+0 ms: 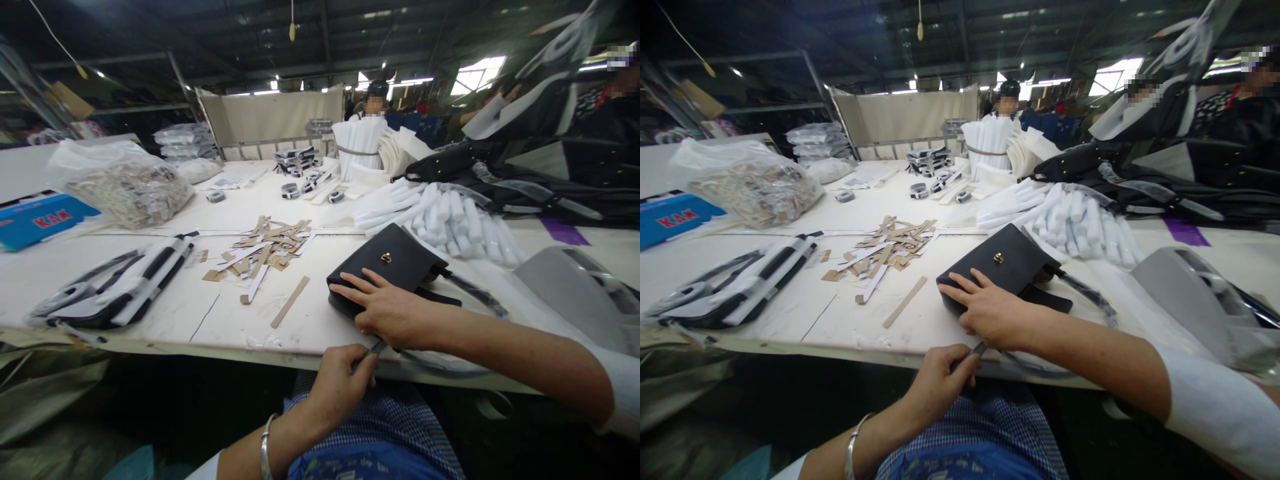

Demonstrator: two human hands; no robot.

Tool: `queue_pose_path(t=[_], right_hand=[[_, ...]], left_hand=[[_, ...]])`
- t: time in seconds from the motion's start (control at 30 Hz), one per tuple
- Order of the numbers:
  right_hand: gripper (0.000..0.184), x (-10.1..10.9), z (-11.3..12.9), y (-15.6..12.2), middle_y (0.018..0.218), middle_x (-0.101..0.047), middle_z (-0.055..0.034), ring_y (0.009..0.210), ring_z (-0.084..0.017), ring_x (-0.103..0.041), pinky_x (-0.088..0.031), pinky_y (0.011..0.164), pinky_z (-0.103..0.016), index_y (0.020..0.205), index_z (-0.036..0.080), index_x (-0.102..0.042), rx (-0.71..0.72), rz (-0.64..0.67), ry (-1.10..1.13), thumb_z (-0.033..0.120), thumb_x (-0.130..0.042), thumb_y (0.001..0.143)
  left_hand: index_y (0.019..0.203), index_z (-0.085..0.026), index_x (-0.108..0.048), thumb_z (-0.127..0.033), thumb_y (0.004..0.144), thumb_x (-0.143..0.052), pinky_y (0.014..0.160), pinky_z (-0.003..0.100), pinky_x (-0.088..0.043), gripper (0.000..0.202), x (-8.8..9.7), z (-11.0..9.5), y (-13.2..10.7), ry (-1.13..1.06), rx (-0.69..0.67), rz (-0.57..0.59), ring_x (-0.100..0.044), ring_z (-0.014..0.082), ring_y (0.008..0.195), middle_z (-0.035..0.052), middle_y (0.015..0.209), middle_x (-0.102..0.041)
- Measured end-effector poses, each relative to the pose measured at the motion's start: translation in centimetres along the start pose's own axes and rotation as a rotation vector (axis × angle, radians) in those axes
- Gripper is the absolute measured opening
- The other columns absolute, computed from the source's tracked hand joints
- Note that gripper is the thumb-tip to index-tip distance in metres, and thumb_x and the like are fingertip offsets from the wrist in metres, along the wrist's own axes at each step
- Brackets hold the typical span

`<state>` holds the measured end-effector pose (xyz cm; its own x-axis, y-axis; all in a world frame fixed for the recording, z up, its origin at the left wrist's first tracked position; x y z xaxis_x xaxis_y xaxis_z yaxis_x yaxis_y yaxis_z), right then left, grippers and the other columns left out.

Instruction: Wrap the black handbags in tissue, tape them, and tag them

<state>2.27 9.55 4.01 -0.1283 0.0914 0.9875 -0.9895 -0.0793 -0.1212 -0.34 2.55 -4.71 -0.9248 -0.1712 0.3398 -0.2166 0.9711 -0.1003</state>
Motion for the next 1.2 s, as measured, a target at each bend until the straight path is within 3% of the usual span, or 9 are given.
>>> queue_pose_path(t=[0.37, 0.67, 0.77, 0.9, 1.03, 1.1, 1.2], right_hand=[[0.01, -0.1, -0.7, -0.4, 0.157, -0.036, -0.0087, 0.147, -0.039, -0.02, -0.013, 0.113, -0.067, 0.08, 0.022, -0.076, -0.025, -0.002, 0.014, 0.014, -0.071, 0.079], [0.021, 2.5, 0.7, -4.0, 0.153, -0.042, -0.0006, 0.146, -0.027, -0.028, -0.012, 0.12, -0.052, 0.079, 0.023, -0.071, -0.065, -0.272, 0.029, 0.013, -0.055, 0.089], [0.025, 2.1, 0.5, -4.9, 0.153, -0.044, -0.0014, 0.147, -0.026, -0.026, -0.009, 0.12, -0.052, 0.093, 0.025, -0.073, -0.095, -0.325, -0.027, 0.01, -0.054, 0.089], [0.033, -0.1, 0.0, -4.5, 0.159, -0.033, -0.0076, 0.149, -0.032, -0.017, -0.011, 0.117, -0.06, 0.116, 0.026, -0.07, -0.093, -0.251, -0.051, 0.013, -0.059, 0.088], [0.016, -1.4, 0.2, -3.3, 0.161, -0.027, -0.0098, 0.15, -0.035, -0.012, -0.01, 0.116, -0.065, 0.098, 0.02, -0.073, -0.053, -0.171, -0.058, 0.016, -0.061, 0.087], [0.012, -1.5, 0.4, -2.7, 0.16, -0.031, -0.0109, 0.15, -0.036, -0.013, -0.012, 0.116, -0.065, 0.089, 0.017, -0.072, -0.044, -0.147, -0.077, 0.016, -0.06, 0.088], [0.013, -1.1, 0.7, -2.2, 0.155, -0.039, -0.0131, 0.148, -0.036, -0.021, -0.019, 0.115, -0.065, 0.09, 0.016, -0.072, -0.041, -0.133, -0.119, 0.015, -0.059, 0.089]], left_hand=[[0.058, -0.018, -0.062, -0.036, 0.091, -0.052, 0.061, 0.026, -0.036, 0.039, -0.1, 0.0, 0.0, -0.009, 0.018, 0.003, -0.053, 0.0141, 0.058, 0.0008, 0.058, -0.061], [0.061, -0.016, -0.063, -0.044, 0.09, -0.052, 0.057, 0.025, -0.036, 0.042, -0.5, 1.3, 0.4, -0.118, 0.071, 0.053, -0.051, 0.0135, 0.055, 0.0009, 0.058, -0.061], [0.061, -0.017, -0.063, -0.043, 0.09, -0.052, 0.059, 0.025, -0.037, 0.041, -0.6, 1.4, 0.5, -0.116, 0.065, 0.047, -0.052, 0.0138, 0.057, 0.0011, 0.059, -0.061], [0.06, -0.017, -0.062, -0.041, 0.091, -0.052, 0.061, 0.025, -0.037, 0.04, -0.4, 1.0, 0.4, -0.095, 0.045, 0.04, -0.053, 0.0142, 0.059, 0.0009, 0.059, -0.061], [0.058, -0.017, -0.062, -0.04, 0.09, -0.053, 0.062, 0.026, -0.037, 0.041, -0.2, 0.7, 0.4, -0.072, 0.027, 0.028, -0.053, 0.0146, 0.06, 0.0004, 0.058, -0.06], [0.058, -0.017, -0.062, -0.04, 0.09, -0.053, 0.062, 0.026, -0.037, 0.041, -0.1, 0.5, 0.3, -0.07, 0.026, 0.02, -0.053, 0.0145, 0.06, 0.0004, 0.058, -0.061], [0.058, -0.017, -0.062, -0.04, 0.09, -0.053, 0.06, 0.025, -0.036, 0.04, -0.1, 0.4, 0.2, -0.079, 0.035, 0.016, -0.053, 0.0142, 0.058, 0.0005, 0.058, -0.061]])
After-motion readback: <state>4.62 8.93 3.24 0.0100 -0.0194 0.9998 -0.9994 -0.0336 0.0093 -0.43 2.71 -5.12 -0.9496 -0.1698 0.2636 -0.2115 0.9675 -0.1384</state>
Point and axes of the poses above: each hand's wrist, its own y-axis towards the middle knuckle, its own x-axis out of the back of the hand, z = x × y, the point moved 8 cm from there along y, towards the middle knuckle
